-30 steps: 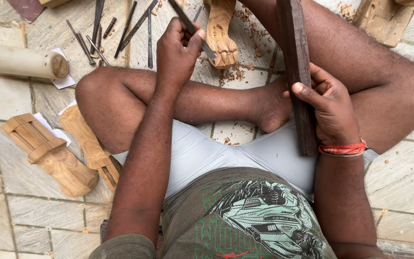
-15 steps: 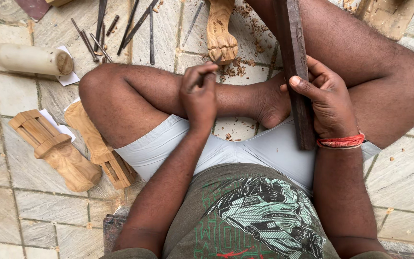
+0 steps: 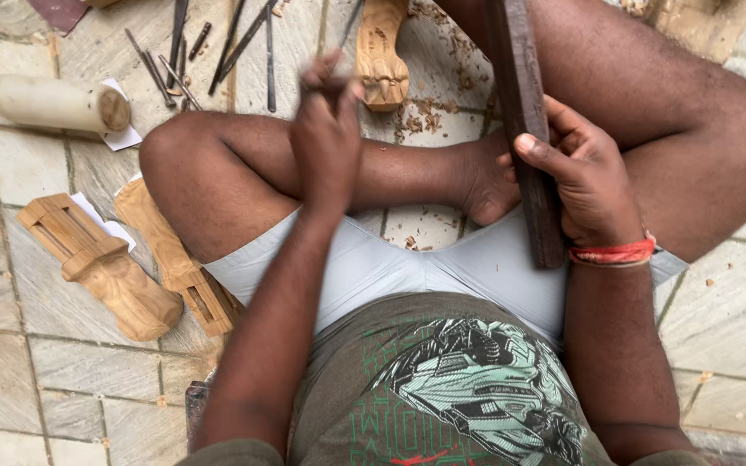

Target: The person sits cross-legged on a tiled floor and carves a small wooden piece using a chisel and a wooden mallet. They repeatedly strike the chisel to shape the wood, with wood shavings accumulating around the work area.

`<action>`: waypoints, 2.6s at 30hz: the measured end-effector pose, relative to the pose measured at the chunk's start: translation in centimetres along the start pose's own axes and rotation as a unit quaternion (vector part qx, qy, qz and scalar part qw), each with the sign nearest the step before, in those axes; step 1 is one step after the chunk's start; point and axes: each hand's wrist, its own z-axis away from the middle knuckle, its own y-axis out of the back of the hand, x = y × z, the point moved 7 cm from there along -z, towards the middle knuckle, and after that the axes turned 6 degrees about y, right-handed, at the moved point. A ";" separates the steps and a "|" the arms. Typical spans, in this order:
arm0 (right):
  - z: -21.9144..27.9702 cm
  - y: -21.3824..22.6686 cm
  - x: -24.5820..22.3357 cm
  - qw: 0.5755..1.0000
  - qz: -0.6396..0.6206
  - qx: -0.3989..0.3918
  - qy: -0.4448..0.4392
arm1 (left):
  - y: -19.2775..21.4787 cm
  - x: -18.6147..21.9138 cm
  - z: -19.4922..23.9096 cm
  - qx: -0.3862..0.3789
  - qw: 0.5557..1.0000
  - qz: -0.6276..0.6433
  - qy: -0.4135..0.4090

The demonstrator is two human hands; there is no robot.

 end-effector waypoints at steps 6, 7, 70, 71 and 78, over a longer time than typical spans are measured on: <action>-0.2 0.2 -0.1 1.000 -0.005 0.006 -0.013 | -1.3 1.0 -7.1 -0.139 0.987 -0.007 -0.082; -0.4 0.2 0.0 1.000 -0.005 0.001 -0.018 | -2.3 1.1 -7.4 -0.191 0.978 -0.034 -0.080; -3.1 0.2 -4.7 0.995 0.063 0.055 0.052 | -2.3 0.3 -7.7 -0.174 0.980 -0.075 -0.057; -3.1 0.2 -4.6 0.996 0.056 0.052 0.052 | -2.3 -0.5 -7.8 -0.176 0.981 -0.073 -0.019; -3.0 0.7 -4.0 0.997 0.026 0.044 0.053 | -1.9 -2.3 -4.1 -0.060 0.997 0.058 0.000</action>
